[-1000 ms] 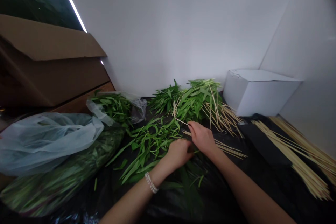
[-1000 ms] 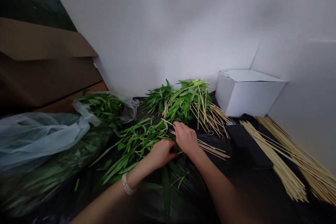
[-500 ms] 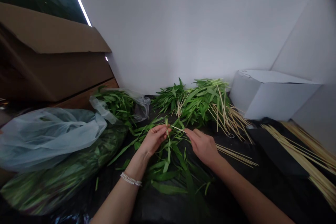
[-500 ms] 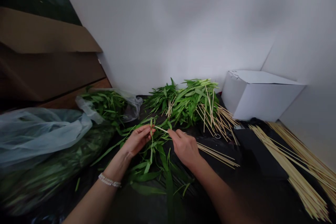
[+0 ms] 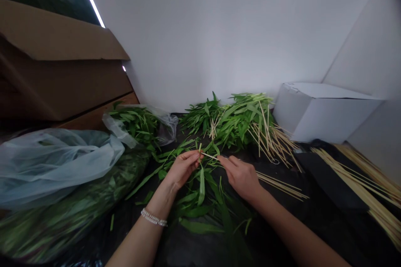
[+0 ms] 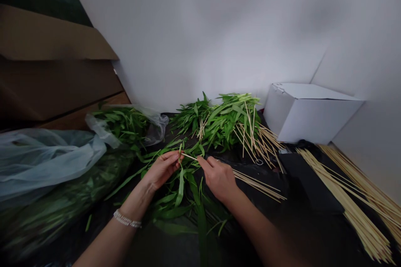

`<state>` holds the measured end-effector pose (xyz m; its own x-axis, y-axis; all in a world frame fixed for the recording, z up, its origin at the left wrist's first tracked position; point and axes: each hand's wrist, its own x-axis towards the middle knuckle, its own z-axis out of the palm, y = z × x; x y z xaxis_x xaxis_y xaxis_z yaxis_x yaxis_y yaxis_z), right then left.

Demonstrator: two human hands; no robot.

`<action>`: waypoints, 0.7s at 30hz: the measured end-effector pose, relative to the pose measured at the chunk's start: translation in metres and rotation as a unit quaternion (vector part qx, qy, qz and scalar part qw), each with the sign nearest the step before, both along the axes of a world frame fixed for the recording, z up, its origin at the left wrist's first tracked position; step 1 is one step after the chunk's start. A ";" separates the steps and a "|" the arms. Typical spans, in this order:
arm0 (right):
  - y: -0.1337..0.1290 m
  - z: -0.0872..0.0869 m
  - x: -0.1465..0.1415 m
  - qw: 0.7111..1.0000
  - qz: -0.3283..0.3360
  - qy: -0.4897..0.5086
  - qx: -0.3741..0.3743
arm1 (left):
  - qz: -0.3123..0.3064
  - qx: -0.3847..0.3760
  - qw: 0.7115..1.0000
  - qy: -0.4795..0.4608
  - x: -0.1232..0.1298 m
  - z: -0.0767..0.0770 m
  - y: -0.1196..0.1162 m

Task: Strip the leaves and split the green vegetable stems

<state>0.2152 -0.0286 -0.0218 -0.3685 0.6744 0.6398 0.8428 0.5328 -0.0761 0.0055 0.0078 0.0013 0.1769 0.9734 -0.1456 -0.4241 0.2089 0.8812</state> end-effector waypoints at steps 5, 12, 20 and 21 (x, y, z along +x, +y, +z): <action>0.000 0.000 -0.001 1.000 -0.003 0.000 -0.010 | -0.002 -0.001 1.000 0.005 0.000 -0.001 0.000; 0.000 0.000 -0.001 1.000 0.000 -0.003 -0.017 | -0.005 0.000 1.000 0.009 0.000 -0.001 -0.001; 0.000 -0.001 -0.001 1.000 -0.002 -0.003 -0.021 | -0.003 -0.010 1.000 0.010 0.001 -0.002 -0.001; 0.000 -0.002 -0.001 1.000 -0.002 -0.003 -0.019 | -0.003 -0.008 1.000 0.010 0.001 -0.002 -0.001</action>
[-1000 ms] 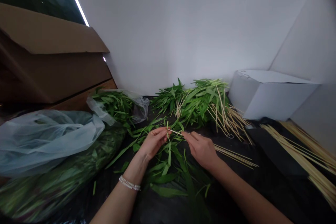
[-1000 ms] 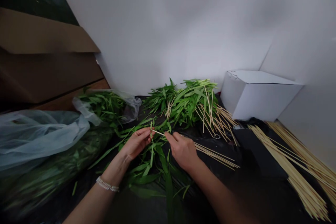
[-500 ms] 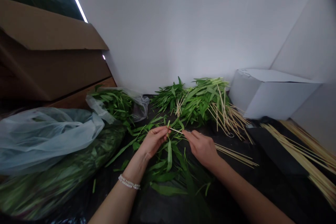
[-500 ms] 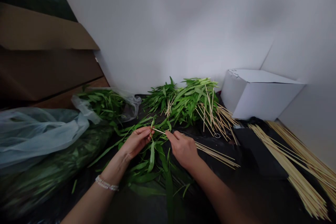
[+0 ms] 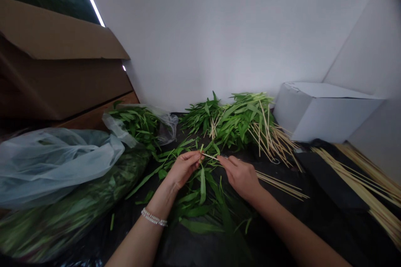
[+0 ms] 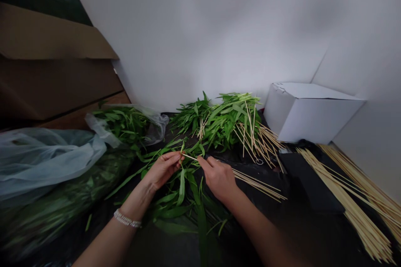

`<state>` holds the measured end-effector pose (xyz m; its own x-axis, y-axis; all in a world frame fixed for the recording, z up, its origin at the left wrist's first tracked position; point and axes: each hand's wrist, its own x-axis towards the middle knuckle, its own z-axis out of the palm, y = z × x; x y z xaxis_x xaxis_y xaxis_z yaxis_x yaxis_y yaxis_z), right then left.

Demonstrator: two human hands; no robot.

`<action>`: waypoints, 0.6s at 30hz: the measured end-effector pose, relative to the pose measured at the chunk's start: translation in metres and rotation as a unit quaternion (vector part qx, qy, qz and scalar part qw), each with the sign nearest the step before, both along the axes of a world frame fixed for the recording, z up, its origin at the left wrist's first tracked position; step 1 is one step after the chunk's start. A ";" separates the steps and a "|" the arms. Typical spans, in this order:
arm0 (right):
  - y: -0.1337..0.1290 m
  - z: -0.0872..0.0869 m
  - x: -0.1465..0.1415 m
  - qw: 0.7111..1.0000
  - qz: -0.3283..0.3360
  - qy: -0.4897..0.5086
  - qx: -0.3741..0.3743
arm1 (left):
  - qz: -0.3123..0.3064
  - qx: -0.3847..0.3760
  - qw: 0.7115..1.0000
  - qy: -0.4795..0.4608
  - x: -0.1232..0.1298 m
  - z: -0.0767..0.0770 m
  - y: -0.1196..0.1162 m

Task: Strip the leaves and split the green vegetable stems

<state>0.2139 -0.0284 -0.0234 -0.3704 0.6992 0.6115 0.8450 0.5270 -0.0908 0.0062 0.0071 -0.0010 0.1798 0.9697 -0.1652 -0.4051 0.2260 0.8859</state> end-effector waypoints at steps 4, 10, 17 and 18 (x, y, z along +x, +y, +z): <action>0.000 -0.003 -0.001 1.000 -0.002 -0.002 0.005 | -0.007 0.009 1.000 0.008 0.000 -0.003 0.001; 0.000 -0.005 -0.002 1.000 0.009 0.003 0.017 | -0.032 0.018 0.999 0.018 0.003 -0.007 -0.001; -0.001 -0.008 -0.008 0.999 0.030 0.024 0.033 | -0.075 0.023 0.996 0.052 0.010 -0.016 -0.004; -0.001 -0.007 -0.009 0.999 0.032 0.026 0.031 | -0.077 0.027 0.995 0.057 0.010 -0.017 -0.004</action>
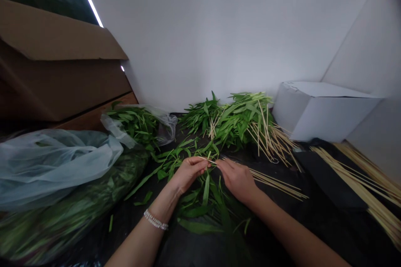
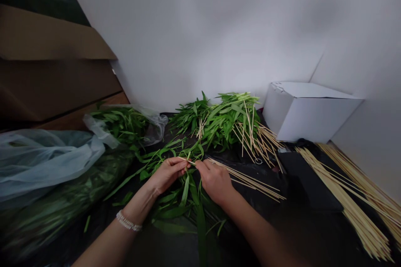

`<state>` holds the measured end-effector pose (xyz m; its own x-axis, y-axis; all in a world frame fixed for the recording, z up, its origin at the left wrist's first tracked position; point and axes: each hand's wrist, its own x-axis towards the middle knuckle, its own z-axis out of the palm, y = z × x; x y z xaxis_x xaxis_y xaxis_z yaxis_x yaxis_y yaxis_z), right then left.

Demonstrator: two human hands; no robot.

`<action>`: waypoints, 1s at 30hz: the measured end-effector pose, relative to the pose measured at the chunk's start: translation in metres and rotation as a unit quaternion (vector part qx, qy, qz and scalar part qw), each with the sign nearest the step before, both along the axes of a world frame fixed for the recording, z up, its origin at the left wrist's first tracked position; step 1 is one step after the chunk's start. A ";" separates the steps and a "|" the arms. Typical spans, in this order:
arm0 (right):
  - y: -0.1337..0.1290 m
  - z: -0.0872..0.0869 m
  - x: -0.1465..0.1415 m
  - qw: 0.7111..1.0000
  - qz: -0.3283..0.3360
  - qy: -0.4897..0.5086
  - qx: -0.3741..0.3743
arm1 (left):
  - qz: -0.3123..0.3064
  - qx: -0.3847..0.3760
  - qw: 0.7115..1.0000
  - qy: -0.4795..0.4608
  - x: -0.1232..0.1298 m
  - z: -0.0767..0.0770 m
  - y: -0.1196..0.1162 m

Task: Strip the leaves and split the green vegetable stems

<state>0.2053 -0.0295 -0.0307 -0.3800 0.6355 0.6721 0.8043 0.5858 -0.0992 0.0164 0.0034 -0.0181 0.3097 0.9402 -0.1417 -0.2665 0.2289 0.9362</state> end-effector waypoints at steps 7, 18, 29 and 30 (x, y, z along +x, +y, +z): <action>0.005 0.011 0.012 0.997 -0.040 0.055 0.046 | -0.036 0.083 0.992 0.090 0.012 0.001 -0.009; 0.010 0.015 0.020 0.992 -0.070 0.079 0.068 | -0.007 0.328 0.804 0.495 0.026 -0.009 -0.024; 0.009 0.017 0.021 0.991 -0.067 0.087 0.081 | 0.003 0.101 0.988 0.117 0.010 0.006 -0.009; 0.008 0.017 0.021 0.991 -0.061 0.086 0.081 | 0.026 0.076 0.994 0.071 0.007 0.009 -0.007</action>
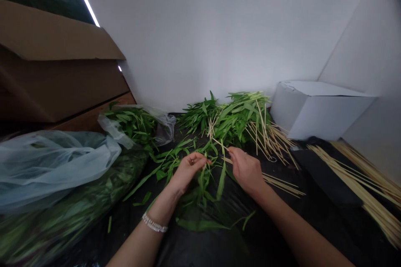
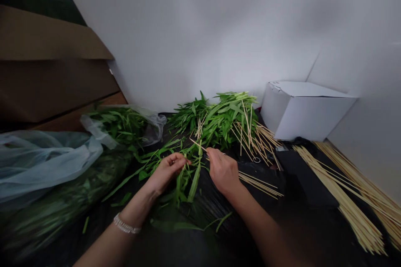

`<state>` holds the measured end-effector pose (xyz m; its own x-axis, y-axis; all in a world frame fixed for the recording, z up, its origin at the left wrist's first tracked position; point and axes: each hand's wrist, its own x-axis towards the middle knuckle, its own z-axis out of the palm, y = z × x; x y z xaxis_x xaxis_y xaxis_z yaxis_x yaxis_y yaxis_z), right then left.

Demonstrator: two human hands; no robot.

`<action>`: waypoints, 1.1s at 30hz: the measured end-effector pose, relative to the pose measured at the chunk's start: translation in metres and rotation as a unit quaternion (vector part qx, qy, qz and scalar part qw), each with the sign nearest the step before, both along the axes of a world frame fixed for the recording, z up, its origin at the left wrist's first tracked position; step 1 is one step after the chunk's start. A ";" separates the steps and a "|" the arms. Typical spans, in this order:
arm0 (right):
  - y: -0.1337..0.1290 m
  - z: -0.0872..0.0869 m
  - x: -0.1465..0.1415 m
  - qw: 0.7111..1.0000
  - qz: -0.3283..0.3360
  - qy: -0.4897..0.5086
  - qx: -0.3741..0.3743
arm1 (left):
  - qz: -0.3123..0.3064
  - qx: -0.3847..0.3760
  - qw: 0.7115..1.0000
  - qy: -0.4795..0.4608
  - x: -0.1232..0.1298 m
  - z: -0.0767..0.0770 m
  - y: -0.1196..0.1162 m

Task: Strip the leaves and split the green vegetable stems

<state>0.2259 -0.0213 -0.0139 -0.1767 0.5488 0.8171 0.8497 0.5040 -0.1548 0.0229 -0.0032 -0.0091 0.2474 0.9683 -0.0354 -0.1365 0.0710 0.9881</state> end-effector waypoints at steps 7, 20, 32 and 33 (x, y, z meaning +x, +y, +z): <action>-0.002 -0.007 -0.006 0.997 0.026 -0.070 -0.012 | 0.048 -0.097 0.987 -0.120 -0.007 0.005 0.005; -0.007 -0.004 -0.008 0.991 0.024 -0.125 -0.041 | 0.097 -0.093 0.979 -0.157 -0.006 0.007 0.006; -0.006 -0.008 -0.008 0.990 0.021 -0.129 -0.058 | 0.099 -0.096 0.981 -0.133 -0.006 0.009 0.004; -0.006 -0.008 -0.008 0.989 0.020 -0.130 -0.060 | 0.101 -0.097 0.981 -0.132 -0.006 0.009 0.004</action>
